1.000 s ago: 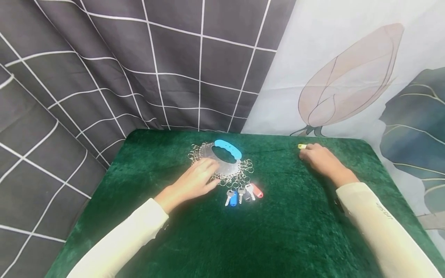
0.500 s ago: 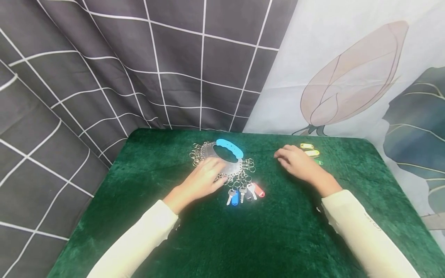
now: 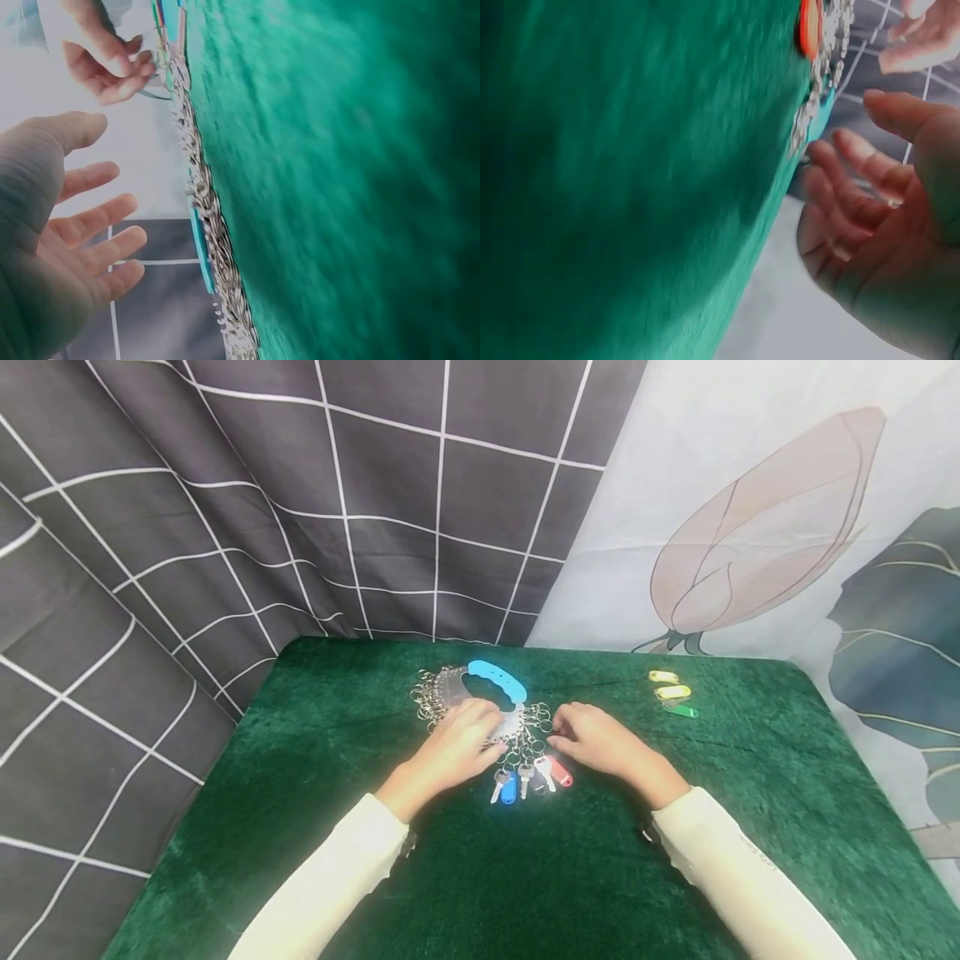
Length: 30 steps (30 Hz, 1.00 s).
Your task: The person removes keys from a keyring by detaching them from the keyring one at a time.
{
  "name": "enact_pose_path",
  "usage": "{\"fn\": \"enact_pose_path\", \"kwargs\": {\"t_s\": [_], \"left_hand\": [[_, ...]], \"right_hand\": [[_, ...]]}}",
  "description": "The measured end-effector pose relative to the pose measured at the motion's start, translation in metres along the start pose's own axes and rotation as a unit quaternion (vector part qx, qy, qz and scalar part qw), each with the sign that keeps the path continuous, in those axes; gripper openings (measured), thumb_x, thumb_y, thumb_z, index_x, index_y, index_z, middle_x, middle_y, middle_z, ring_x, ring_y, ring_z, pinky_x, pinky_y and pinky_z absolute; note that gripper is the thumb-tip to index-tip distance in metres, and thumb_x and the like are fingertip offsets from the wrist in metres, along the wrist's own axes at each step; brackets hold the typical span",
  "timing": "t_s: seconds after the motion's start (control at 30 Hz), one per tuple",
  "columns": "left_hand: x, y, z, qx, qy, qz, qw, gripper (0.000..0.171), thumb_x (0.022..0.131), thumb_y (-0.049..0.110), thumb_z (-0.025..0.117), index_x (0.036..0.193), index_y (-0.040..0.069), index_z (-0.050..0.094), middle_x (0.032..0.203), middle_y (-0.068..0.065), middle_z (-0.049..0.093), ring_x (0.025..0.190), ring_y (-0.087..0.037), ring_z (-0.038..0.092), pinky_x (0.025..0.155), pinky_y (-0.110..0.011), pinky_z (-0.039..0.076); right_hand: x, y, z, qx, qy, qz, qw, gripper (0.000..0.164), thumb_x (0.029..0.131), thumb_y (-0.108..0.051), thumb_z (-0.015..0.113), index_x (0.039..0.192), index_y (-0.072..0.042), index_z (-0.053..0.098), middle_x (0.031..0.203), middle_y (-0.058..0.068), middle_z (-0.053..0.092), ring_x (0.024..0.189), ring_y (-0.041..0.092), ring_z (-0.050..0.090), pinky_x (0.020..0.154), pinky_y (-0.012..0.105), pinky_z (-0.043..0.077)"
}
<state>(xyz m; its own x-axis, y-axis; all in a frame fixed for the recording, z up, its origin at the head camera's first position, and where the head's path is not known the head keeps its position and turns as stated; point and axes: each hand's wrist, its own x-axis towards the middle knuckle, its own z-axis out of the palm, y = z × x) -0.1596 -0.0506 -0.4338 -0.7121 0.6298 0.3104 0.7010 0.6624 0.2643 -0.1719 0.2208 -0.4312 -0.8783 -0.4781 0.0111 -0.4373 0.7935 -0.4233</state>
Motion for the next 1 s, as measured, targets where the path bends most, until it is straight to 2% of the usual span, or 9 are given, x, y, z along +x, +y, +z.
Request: {"fn": "enact_pose_path", "kwargs": {"t_s": [0.17,0.3,0.47,0.63,0.73,0.87,1.0], "left_hand": [[0.006,0.006,0.003,0.0,-0.009,-0.014,0.9999,0.037,0.094,0.026,0.075,0.125,0.007,0.068,0.124,-0.008,0.065,0.122,-0.027,0.059,0.11,-0.045,0.046],[0.009,0.011,0.005,0.0,-0.033,-0.043,0.9985,0.03,0.094,0.025,0.075,0.118,0.009,0.07,0.117,-0.005,0.065,0.115,-0.025,0.06,0.105,-0.044,0.048],[0.013,0.017,0.006,-0.009,-0.064,-0.081,0.9946,0.027,0.095,0.026,0.074,0.116,0.01,0.07,0.115,-0.005,0.064,0.113,-0.024,0.058,0.103,-0.042,0.047],[0.02,0.022,0.008,-0.003,-0.07,-0.092,0.9933,0.022,0.096,0.025,0.072,0.112,0.01,0.071,0.11,-0.004,0.065,0.108,-0.023,0.06,0.098,-0.041,0.049],[0.024,0.024,0.008,-0.003,-0.076,-0.099,0.9922,0.017,0.097,0.023,0.072,0.109,0.011,0.072,0.107,-0.003,0.065,0.103,-0.022,0.06,0.094,-0.039,0.051],[0.027,0.026,0.009,-0.019,-0.082,-0.103,0.9911,0.012,0.096,0.02,0.072,0.104,0.011,0.073,0.103,-0.003,0.065,0.099,-0.021,0.061,0.092,-0.037,0.052],[0.029,0.026,0.011,-0.033,-0.081,-0.104,0.9907,0.009,0.094,0.018,0.073,0.099,0.011,0.074,0.098,-0.002,0.064,0.095,-0.021,0.06,0.09,-0.037,0.052]], "right_hand": [[0.002,-0.009,0.01,-0.019,-0.044,0.052,0.997,0.028,0.094,-0.036,0.073,0.093,-0.011,0.062,0.082,0.002,0.059,0.07,0.016,0.053,0.063,0.032,0.047],[0.004,-0.018,0.014,-0.054,-0.061,0.079,0.994,0.033,0.093,-0.042,0.074,0.092,-0.01,0.064,0.082,0.003,0.057,0.068,0.016,0.053,0.058,0.03,0.045],[0.007,-0.027,0.015,-0.065,-0.075,0.086,0.991,0.024,0.093,-0.033,0.074,0.086,-0.012,0.065,0.082,0.004,0.056,0.067,0.016,0.054,0.057,0.03,0.046],[0.005,-0.029,0.014,-0.052,-0.08,0.086,0.992,0.012,0.09,-0.019,0.072,0.082,-0.013,0.064,0.084,0.004,0.056,0.067,0.016,0.055,0.057,0.03,0.047],[0.003,-0.026,0.013,-0.041,-0.072,0.08,0.993,0.012,0.088,-0.015,0.071,0.079,-0.014,0.062,0.083,0.003,0.056,0.067,0.016,0.054,0.059,0.031,0.047],[0.004,-0.021,0.011,0.003,-0.065,0.081,0.995,0.011,0.087,-0.01,0.067,0.079,-0.014,0.06,0.075,0.001,0.058,0.062,0.015,0.056,0.058,0.031,0.048],[0.006,-0.017,0.008,0.054,-0.052,0.078,0.994,0.005,0.089,-0.008,0.064,0.086,-0.011,0.06,0.069,0.001,0.06,0.057,0.014,0.057,0.055,0.031,0.049]]}}
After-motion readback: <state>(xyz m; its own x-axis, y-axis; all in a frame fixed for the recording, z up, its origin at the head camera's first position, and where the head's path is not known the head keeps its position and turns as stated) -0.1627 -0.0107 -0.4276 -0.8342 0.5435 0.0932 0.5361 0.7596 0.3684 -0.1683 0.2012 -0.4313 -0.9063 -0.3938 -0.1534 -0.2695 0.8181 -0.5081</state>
